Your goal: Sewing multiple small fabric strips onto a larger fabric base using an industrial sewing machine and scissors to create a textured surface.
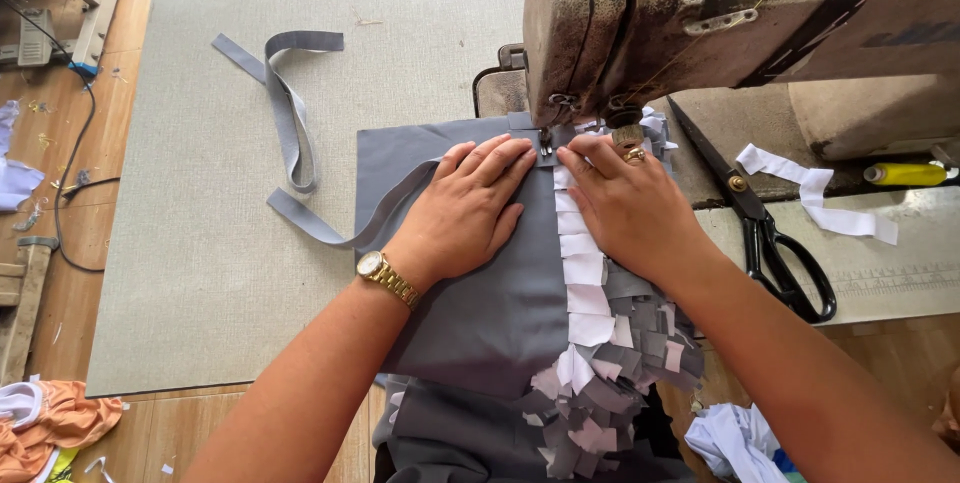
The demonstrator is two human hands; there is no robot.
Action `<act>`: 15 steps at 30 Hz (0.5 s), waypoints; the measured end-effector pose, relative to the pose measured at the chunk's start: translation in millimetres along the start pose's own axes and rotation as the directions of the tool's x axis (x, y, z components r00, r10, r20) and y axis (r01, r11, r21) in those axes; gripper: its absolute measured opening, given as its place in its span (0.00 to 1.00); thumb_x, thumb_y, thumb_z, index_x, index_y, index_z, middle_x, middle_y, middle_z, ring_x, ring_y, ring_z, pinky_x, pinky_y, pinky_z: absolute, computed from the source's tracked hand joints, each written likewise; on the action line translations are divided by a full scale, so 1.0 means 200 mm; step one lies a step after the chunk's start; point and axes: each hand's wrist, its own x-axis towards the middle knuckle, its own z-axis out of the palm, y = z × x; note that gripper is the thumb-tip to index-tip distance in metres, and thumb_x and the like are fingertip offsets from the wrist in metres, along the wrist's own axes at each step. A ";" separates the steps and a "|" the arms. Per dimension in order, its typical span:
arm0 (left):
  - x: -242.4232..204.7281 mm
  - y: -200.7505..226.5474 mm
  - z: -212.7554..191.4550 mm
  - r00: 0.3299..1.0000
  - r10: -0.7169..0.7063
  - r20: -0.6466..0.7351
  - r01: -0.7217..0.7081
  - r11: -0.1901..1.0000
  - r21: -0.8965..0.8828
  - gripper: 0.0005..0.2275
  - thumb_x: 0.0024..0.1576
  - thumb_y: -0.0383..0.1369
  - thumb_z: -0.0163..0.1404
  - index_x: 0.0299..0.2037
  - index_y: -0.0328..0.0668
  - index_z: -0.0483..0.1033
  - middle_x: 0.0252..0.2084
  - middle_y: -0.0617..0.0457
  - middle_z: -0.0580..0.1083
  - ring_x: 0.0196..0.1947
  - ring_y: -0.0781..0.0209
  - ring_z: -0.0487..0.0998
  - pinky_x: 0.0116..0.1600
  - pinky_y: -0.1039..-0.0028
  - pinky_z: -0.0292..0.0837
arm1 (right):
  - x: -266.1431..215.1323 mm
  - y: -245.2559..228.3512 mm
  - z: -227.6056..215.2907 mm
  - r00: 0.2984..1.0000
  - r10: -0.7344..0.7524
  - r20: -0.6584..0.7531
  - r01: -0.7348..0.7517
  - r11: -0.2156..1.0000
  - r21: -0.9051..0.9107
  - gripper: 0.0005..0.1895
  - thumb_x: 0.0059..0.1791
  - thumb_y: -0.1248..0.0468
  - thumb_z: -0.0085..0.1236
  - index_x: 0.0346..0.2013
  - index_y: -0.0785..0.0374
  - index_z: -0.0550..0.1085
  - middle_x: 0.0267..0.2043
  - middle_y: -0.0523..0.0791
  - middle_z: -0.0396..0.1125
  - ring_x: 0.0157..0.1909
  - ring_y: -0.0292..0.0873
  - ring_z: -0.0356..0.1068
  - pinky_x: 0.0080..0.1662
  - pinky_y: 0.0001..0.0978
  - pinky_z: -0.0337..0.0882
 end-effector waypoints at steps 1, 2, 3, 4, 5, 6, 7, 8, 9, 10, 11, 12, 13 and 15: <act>0.00 -0.01 0.00 1.000 0.001 -0.003 -0.001 1.000 0.003 0.26 0.68 0.40 0.47 0.75 0.39 0.68 0.76 0.46 0.66 0.79 0.50 0.61 0.78 0.56 0.51 | 0.01 0.01 0.01 1.000 -0.001 -0.004 0.001 1.000 -0.002 0.21 0.57 0.53 0.51 0.62 0.57 0.76 0.63 0.41 0.68 0.53 0.52 0.75 0.47 0.48 0.77; 0.01 -0.01 -0.01 1.000 0.003 -0.001 -0.003 1.000 0.005 0.26 0.67 0.40 0.47 0.74 0.38 0.68 0.76 0.45 0.66 0.79 0.50 0.61 0.77 0.55 0.51 | 0.01 0.02 0.01 1.000 -0.009 -0.002 0.009 1.000 0.005 0.21 0.57 0.53 0.51 0.62 0.57 0.76 0.63 0.41 0.67 0.54 0.52 0.75 0.47 0.48 0.78; 0.00 -0.01 0.00 1.000 0.004 0.005 -0.004 1.000 0.003 0.26 0.67 0.40 0.47 0.74 0.38 0.69 0.76 0.45 0.66 0.79 0.50 0.61 0.77 0.55 0.51 | 0.00 0.02 0.02 1.000 -0.014 0.006 0.014 1.000 0.015 0.21 0.57 0.54 0.51 0.62 0.57 0.76 0.63 0.41 0.67 0.56 0.52 0.76 0.46 0.48 0.78; 0.01 -0.02 0.00 1.000 0.005 0.005 -0.005 1.000 0.001 0.26 0.67 0.40 0.47 0.74 0.38 0.69 0.76 0.45 0.66 0.79 0.50 0.61 0.77 0.55 0.51 | 0.02 0.02 0.01 1.000 -0.013 0.007 0.013 1.000 0.015 0.21 0.57 0.54 0.51 0.62 0.57 0.76 0.63 0.41 0.67 0.56 0.52 0.76 0.46 0.48 0.78; 0.01 -0.02 -0.01 1.000 0.002 0.004 -0.002 1.000 0.007 0.26 0.67 0.40 0.47 0.75 0.38 0.68 0.76 0.46 0.66 0.79 0.50 0.61 0.77 0.56 0.52 | 0.02 0.02 0.01 1.000 -0.011 0.008 0.011 1.000 0.029 0.20 0.58 0.54 0.51 0.61 0.58 0.77 0.63 0.42 0.67 0.56 0.52 0.76 0.46 0.48 0.78; 0.02 -0.02 -0.01 1.000 -0.001 0.002 0.001 1.000 0.013 0.26 0.67 0.40 0.47 0.75 0.39 0.68 0.76 0.46 0.66 0.79 0.50 0.62 0.77 0.56 0.52 | 0.02 0.02 0.00 1.000 -0.009 0.008 0.009 0.999 0.042 0.20 0.58 0.54 0.51 0.61 0.59 0.77 0.63 0.42 0.67 0.56 0.53 0.76 0.45 0.48 0.78; 0.02 -0.02 0.00 1.000 0.000 0.001 0.000 1.000 0.013 0.26 0.67 0.40 0.47 0.75 0.39 0.68 0.76 0.46 0.66 0.79 0.50 0.62 0.77 0.56 0.52 | 0.02 0.01 0.00 1.000 -0.009 0.008 0.009 0.999 0.041 0.20 0.58 0.54 0.51 0.61 0.59 0.77 0.63 0.42 0.67 0.56 0.53 0.76 0.45 0.48 0.78; 0.02 -0.02 0.00 1.000 -0.005 0.005 0.005 1.000 0.010 0.26 0.67 0.40 0.47 0.75 0.39 0.68 0.76 0.46 0.66 0.79 0.50 0.61 0.77 0.56 0.52 | 0.03 0.01 -0.01 1.000 0.001 0.010 -0.001 0.998 0.062 0.20 0.59 0.54 0.51 0.61 0.59 0.77 0.63 0.43 0.67 0.55 0.54 0.76 0.45 0.49 0.79; 0.02 -0.02 0.00 1.000 -0.011 0.007 0.011 1.000 0.010 0.26 0.67 0.40 0.47 0.75 0.39 0.68 0.76 0.46 0.66 0.79 0.50 0.61 0.77 0.56 0.52 | 0.04 0.01 -0.01 1.000 0.008 0.009 -0.009 0.997 0.081 0.20 0.59 0.54 0.50 0.61 0.59 0.77 0.62 0.43 0.68 0.54 0.54 0.77 0.45 0.50 0.79; 0.03 -0.04 0.00 1.000 -0.010 0.002 0.010 1.000 0.014 0.26 0.67 0.40 0.47 0.75 0.39 0.68 0.76 0.46 0.66 0.79 0.50 0.61 0.77 0.56 0.52 | 0.05 0.04 0.00 1.000 0.006 0.004 -0.006 0.997 0.078 0.20 0.59 0.54 0.50 0.61 0.59 0.77 0.62 0.43 0.68 0.54 0.54 0.77 0.45 0.50 0.79; 0.03 -0.04 0.00 1.000 -0.006 0.001 0.006 1.000 0.018 0.26 0.67 0.40 0.47 0.75 0.40 0.68 0.76 0.46 0.66 0.79 0.51 0.62 0.77 0.56 0.51 | 0.05 0.04 0.00 1.000 0.000 0.010 -0.002 0.990 0.138 0.20 0.58 0.56 0.52 0.62 0.61 0.77 0.62 0.45 0.68 0.54 0.58 0.77 0.46 0.53 0.78; 0.02 -0.04 0.01 1.000 -0.001 -0.001 0.001 1.000 0.022 0.26 0.67 0.41 0.47 0.75 0.40 0.69 0.76 0.47 0.66 0.79 0.51 0.62 0.77 0.56 0.51 | 0.04 0.05 0.01 1.000 -0.005 0.015 0.002 0.980 0.198 0.20 0.57 0.58 0.54 0.62 0.62 0.78 0.62 0.46 0.69 0.54 0.61 0.77 0.48 0.55 0.78; 0.02 -0.03 0.02 1.000 -0.004 -0.001 0.004 1.000 0.023 0.26 0.67 0.41 0.47 0.75 0.40 0.69 0.76 0.47 0.66 0.79 0.51 0.62 0.77 0.56 0.51 | 0.02 0.06 0.03 1.000 -0.007 0.014 0.004 0.980 0.199 0.20 0.57 0.58 0.54 0.62 0.62 0.78 0.62 0.46 0.69 0.54 0.61 0.77 0.48 0.55 0.78; 0.02 -0.04 0.03 0.999 0.000 -0.033 0.001 0.999 0.045 0.26 0.66 0.42 0.49 0.74 0.41 0.70 0.75 0.48 0.67 0.78 0.51 0.63 0.77 0.56 0.54 | 0.01 0.09 0.06 1.000 0.002 0.012 -0.006 0.954 0.300 0.21 0.58 0.60 0.56 0.65 0.62 0.76 0.63 0.48 0.70 0.60 0.64 0.75 0.52 0.54 0.77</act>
